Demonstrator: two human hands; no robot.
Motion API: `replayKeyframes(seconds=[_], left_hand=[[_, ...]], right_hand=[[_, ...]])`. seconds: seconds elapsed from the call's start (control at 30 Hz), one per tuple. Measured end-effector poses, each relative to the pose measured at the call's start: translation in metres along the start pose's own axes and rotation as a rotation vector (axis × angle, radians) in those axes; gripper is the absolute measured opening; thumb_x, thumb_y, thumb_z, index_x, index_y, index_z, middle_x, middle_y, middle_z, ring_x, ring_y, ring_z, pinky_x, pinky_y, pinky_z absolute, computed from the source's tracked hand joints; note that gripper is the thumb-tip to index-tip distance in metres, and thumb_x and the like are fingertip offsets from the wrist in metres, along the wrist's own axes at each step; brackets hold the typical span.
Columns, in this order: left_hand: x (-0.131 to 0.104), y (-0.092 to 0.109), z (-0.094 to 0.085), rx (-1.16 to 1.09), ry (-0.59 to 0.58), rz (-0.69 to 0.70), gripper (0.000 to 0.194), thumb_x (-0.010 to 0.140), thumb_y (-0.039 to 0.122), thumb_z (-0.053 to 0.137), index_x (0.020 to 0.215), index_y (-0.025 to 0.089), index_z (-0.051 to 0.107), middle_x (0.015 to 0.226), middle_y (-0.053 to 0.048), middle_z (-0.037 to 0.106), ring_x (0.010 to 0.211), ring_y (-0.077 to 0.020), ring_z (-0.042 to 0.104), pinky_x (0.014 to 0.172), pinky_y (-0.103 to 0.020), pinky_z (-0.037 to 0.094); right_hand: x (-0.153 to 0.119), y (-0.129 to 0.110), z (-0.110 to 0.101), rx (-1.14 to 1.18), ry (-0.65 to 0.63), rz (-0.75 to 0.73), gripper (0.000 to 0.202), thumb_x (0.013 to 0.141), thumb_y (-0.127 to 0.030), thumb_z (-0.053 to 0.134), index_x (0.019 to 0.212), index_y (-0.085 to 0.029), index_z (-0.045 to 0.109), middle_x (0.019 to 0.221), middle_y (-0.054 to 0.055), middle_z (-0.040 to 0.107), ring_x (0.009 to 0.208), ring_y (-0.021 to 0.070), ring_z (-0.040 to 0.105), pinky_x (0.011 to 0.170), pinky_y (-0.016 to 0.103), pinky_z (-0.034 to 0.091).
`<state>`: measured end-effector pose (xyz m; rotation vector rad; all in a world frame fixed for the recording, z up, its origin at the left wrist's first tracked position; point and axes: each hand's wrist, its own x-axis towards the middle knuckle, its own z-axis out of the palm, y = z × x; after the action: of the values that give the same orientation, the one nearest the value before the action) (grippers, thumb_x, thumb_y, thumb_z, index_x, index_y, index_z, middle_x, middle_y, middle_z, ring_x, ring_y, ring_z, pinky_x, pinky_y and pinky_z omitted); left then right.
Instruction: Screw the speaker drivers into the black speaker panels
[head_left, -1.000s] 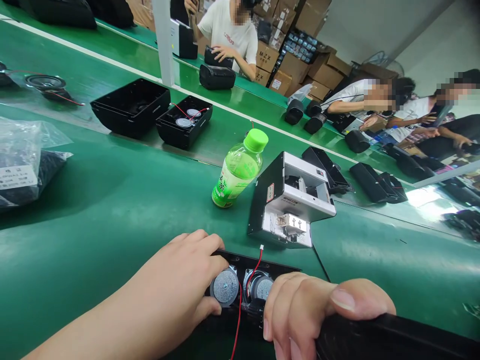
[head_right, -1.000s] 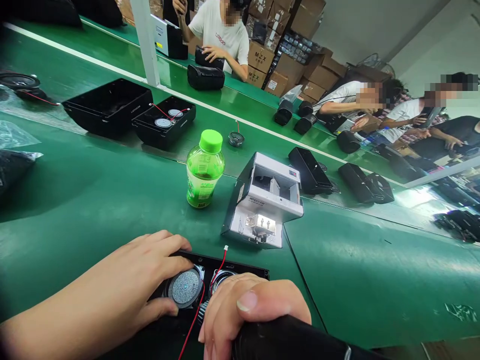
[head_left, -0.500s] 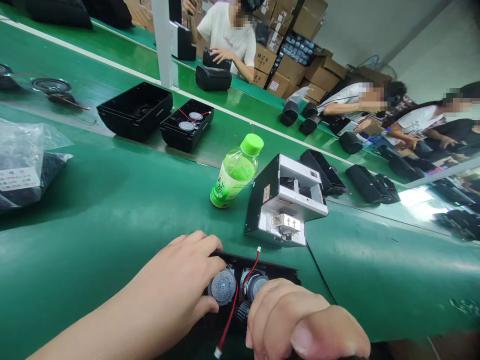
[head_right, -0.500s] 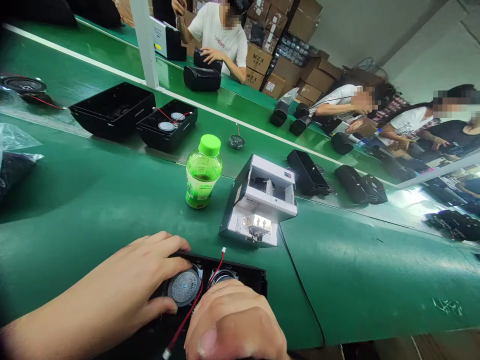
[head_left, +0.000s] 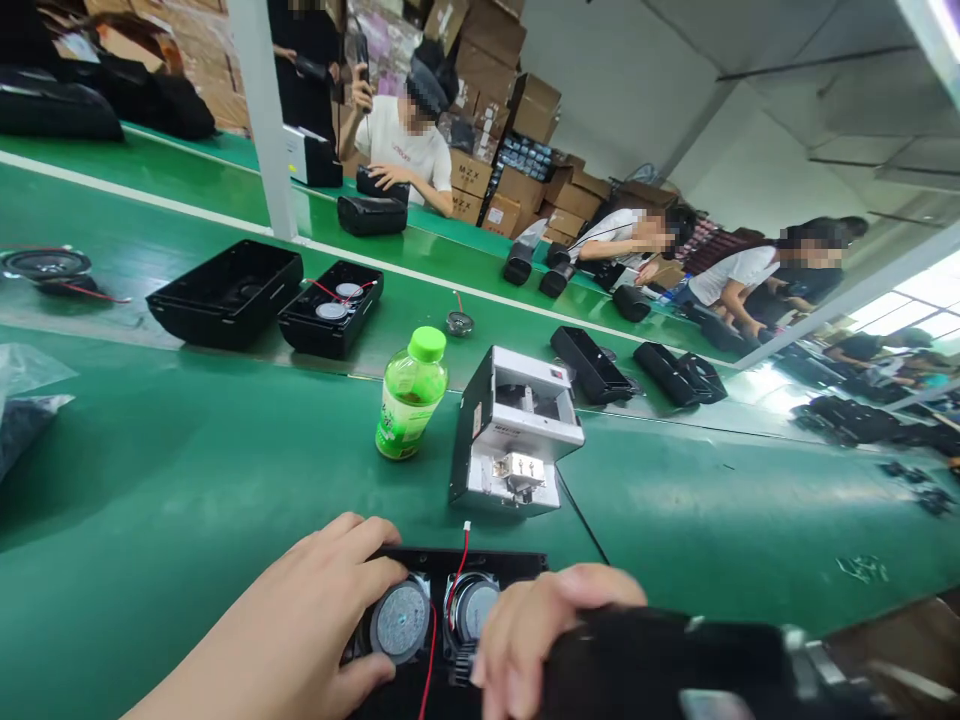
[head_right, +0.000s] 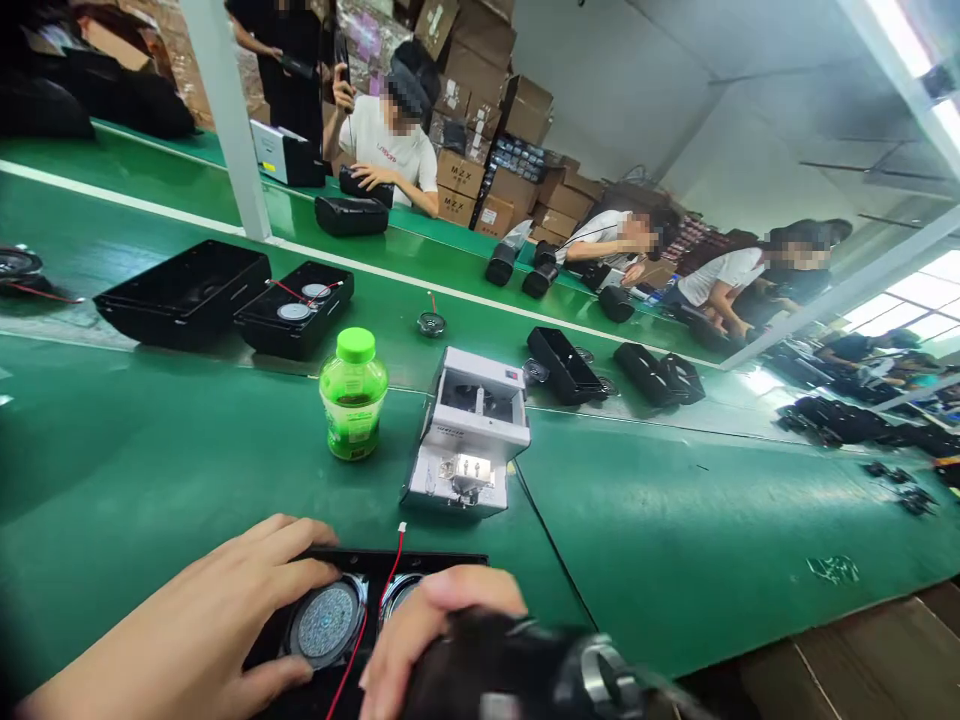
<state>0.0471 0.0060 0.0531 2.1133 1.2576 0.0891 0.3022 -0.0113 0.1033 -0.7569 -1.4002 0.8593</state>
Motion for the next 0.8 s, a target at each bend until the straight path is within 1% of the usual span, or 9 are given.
replayKeyframes(seconds=[0.1, 0.17, 0.3, 0.37, 0.47, 0.53, 0.63, 0.7, 0.8], left_hand=[[0.004, -0.02, 0.016, 0.007, 0.087, 0.074, 0.045, 0.079, 0.023, 0.096, 0.12, 0.04, 0.095, 0.154, -0.005, 0.083, 0.143, -0.0426, 0.08, 0.13, -0.066, 0.064], [0.008, -0.029, 0.026, 0.036, 0.117, 0.106, 0.046, 0.076, 0.022, 0.095, 0.118, 0.041, 0.094, 0.152, -0.004, 0.084, 0.139, -0.0416, 0.081, 0.124, -0.062, 0.068], [0.017, -0.037, 0.045, 0.102, 0.115, 0.171, 0.052, 0.068, 0.022, 0.098, 0.117, 0.039, 0.093, 0.154, -0.006, 0.085, 0.138, -0.0419, 0.083, 0.114, -0.053, 0.073], [0.019, -0.04, 0.053, 0.107, 0.132, 0.216, 0.062, 0.065, 0.022, 0.101, 0.124, 0.04, 0.093, 0.156, -0.007, 0.085, 0.142, -0.0432, 0.084, 0.113, -0.049, 0.075], [0.014, -0.045, 0.057, 0.009, 0.235, 0.242, 0.073, 0.077, 0.034, 0.104, 0.148, 0.044, 0.087, 0.173, -0.008, 0.079, 0.152, -0.0423, 0.082, 0.121, -0.047, 0.074], [0.007, -0.046, 0.051, -0.086, 0.311, 0.186, 0.074, 0.09, 0.049, 0.101, 0.161, 0.05, 0.081, 0.181, -0.004, 0.074, 0.158, -0.0426, 0.08, 0.124, -0.049, 0.074], [-0.001, -0.044, 0.036, -0.178, 0.337, 0.087, 0.075, 0.102, 0.068, 0.095, 0.172, 0.058, 0.071, 0.171, -0.001, 0.081, 0.16, -0.0421, 0.079, 0.125, -0.054, 0.074], [-0.004, -0.042, 0.03, -0.201, 0.316, 0.072, 0.077, 0.108, 0.073, 0.089, 0.178, 0.052, 0.066, 0.17, -0.006, 0.081, 0.16, -0.0406, 0.078, 0.129, -0.061, 0.072], [-0.01, -0.041, 0.034, -0.216, 0.29, 0.077, 0.075, 0.117, 0.072, 0.081, 0.179, 0.033, 0.065, 0.177, -0.017, 0.074, 0.156, -0.0393, 0.078, 0.131, -0.068, 0.068]], right_hand=[[0.038, -0.01, -0.008, -0.023, 0.063, -0.033, 0.051, 0.106, -0.08, 0.091, 0.117, -0.031, 0.082, 0.076, -0.003, 0.078, 0.062, 0.0234, 0.079, 0.068, 0.042, 0.073], [0.053, -0.011, -0.016, -0.04, 0.107, -0.056, 0.061, 0.103, -0.088, 0.089, 0.122, -0.03, 0.08, 0.078, -0.002, 0.079, 0.065, 0.0244, 0.079, 0.068, 0.043, 0.073], [0.063, -0.004, -0.03, -0.049, 0.203, -0.155, 0.075, 0.098, -0.1, 0.084, 0.118, -0.028, 0.08, 0.072, -0.004, 0.076, 0.054, 0.0206, 0.072, 0.058, 0.037, 0.068], [0.065, 0.001, -0.034, -0.019, 0.213, -0.197, 0.078, 0.094, -0.103, 0.085, 0.113, -0.028, 0.082, 0.066, -0.005, 0.076, 0.047, 0.0188, 0.067, 0.051, 0.033, 0.062], [0.067, 0.006, -0.035, 0.005, 0.208, -0.177, 0.081, 0.088, -0.104, 0.087, 0.113, -0.028, 0.085, 0.063, -0.006, 0.077, 0.043, 0.0189, 0.064, 0.047, 0.032, 0.059], [0.069, 0.007, -0.035, -0.007, 0.249, -0.162, 0.085, 0.089, -0.107, 0.084, 0.117, -0.027, 0.085, 0.062, -0.007, 0.076, 0.043, 0.0187, 0.065, 0.047, 0.032, 0.059], [0.068, 0.006, -0.037, -0.022, 0.299, -0.142, 0.088, 0.099, -0.111, 0.068, 0.122, -0.027, 0.084, 0.061, -0.007, 0.072, 0.04, 0.0171, 0.061, 0.042, 0.03, 0.056], [0.061, -0.001, -0.038, -0.005, 0.318, -0.113, 0.087, 0.102, -0.109, 0.065, 0.123, -0.027, 0.086, 0.059, -0.007, 0.07, 0.039, 0.0167, 0.058, 0.04, 0.029, 0.054], [0.044, -0.019, -0.035, 0.049, 0.318, -0.029, 0.069, 0.099, -0.101, 0.083, 0.124, -0.037, 0.092, 0.059, -0.006, 0.07, 0.046, 0.0186, 0.064, 0.05, 0.033, 0.061]])
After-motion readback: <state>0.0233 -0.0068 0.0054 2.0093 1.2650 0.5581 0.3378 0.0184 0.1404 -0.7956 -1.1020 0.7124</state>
